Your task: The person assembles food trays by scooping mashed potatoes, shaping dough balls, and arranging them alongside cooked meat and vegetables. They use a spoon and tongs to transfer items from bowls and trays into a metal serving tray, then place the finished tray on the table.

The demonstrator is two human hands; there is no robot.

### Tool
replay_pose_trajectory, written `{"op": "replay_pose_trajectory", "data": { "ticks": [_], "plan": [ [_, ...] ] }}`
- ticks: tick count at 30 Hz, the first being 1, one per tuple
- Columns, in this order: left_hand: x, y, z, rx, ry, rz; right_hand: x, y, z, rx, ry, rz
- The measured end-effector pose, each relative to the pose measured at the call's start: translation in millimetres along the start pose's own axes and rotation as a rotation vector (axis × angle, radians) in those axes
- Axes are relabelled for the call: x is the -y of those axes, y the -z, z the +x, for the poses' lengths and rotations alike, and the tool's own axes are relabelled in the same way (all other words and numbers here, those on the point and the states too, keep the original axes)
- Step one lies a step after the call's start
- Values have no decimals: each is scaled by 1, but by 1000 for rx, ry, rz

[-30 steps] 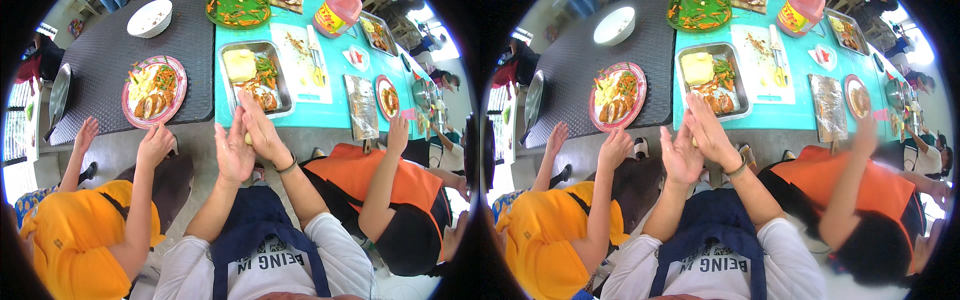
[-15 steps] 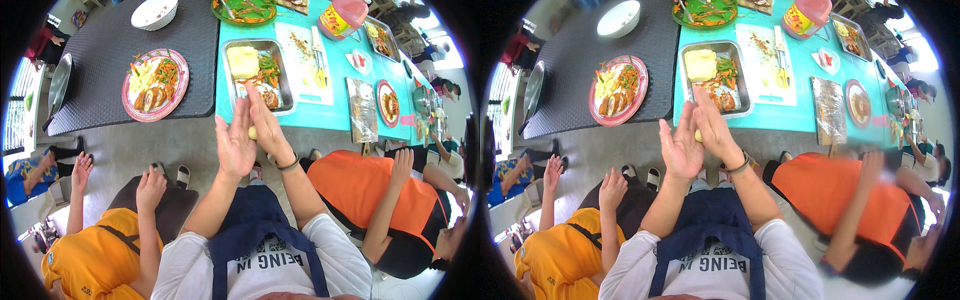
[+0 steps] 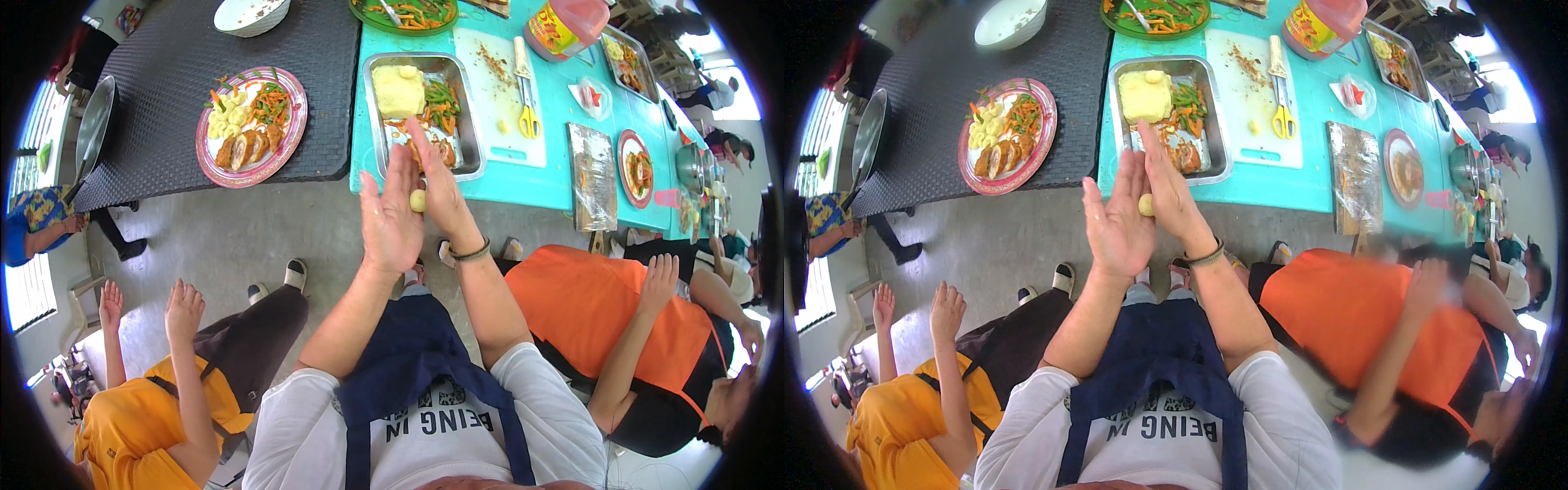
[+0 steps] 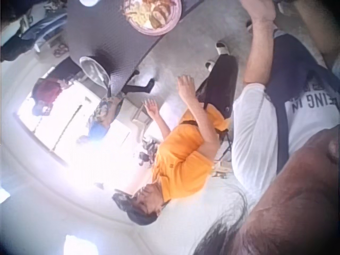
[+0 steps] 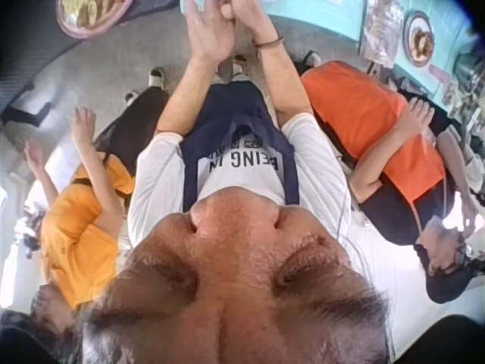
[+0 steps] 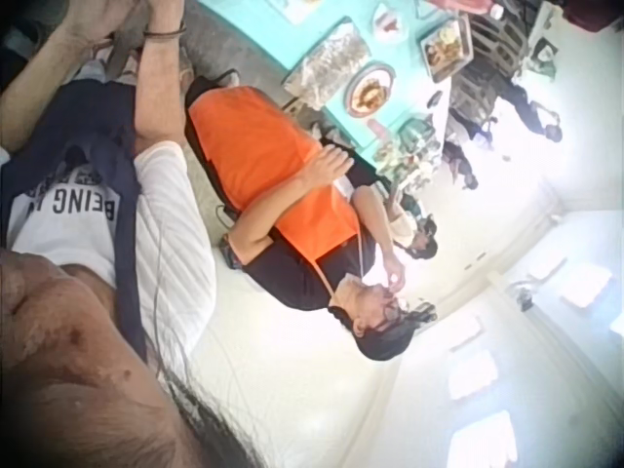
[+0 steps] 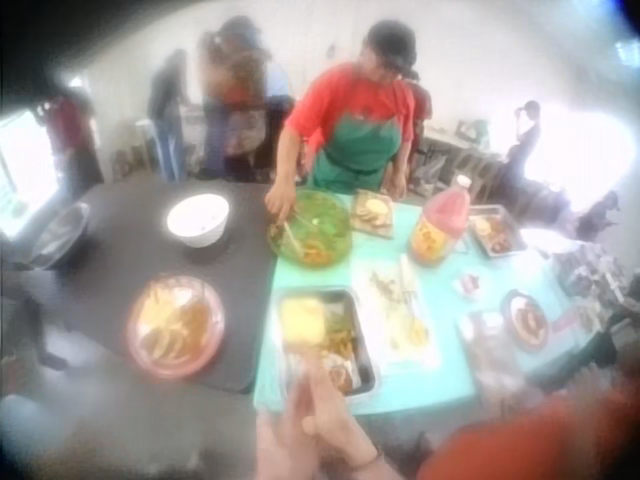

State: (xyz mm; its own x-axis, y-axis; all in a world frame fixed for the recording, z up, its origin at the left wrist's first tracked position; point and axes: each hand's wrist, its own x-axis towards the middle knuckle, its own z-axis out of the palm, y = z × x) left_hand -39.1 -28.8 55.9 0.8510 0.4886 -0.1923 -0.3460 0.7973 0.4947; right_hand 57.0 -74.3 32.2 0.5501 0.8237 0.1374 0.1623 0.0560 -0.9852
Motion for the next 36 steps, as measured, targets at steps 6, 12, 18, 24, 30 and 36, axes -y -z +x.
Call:
{"op": "replay_pose_trajectory", "data": {
  "ticks": [6, 12, 18, 24, 30, 36],
  "plan": [
    [-14, 7, 23, -86, -199, 129, 22, -28, -30, 63, 57, 47],
    [16, 3, 3, -26, -52, 130, 25, -16, 11, -73, 161, 10],
    [0, 10, 10, -25, -154, 151, -4, -9, -15, -45, -19, -86],
    [-19, 26, 42, -146, -365, 304, 33, -38, -50, -50, -175, -39],
    [-25, 30, 49, -212, -342, 170, 39, -24, -35, -49, -234, -113],
    [-29, 51, 44, -272, -311, 318, 27, 36, 25, 0, -355, 172]
  ]
}}
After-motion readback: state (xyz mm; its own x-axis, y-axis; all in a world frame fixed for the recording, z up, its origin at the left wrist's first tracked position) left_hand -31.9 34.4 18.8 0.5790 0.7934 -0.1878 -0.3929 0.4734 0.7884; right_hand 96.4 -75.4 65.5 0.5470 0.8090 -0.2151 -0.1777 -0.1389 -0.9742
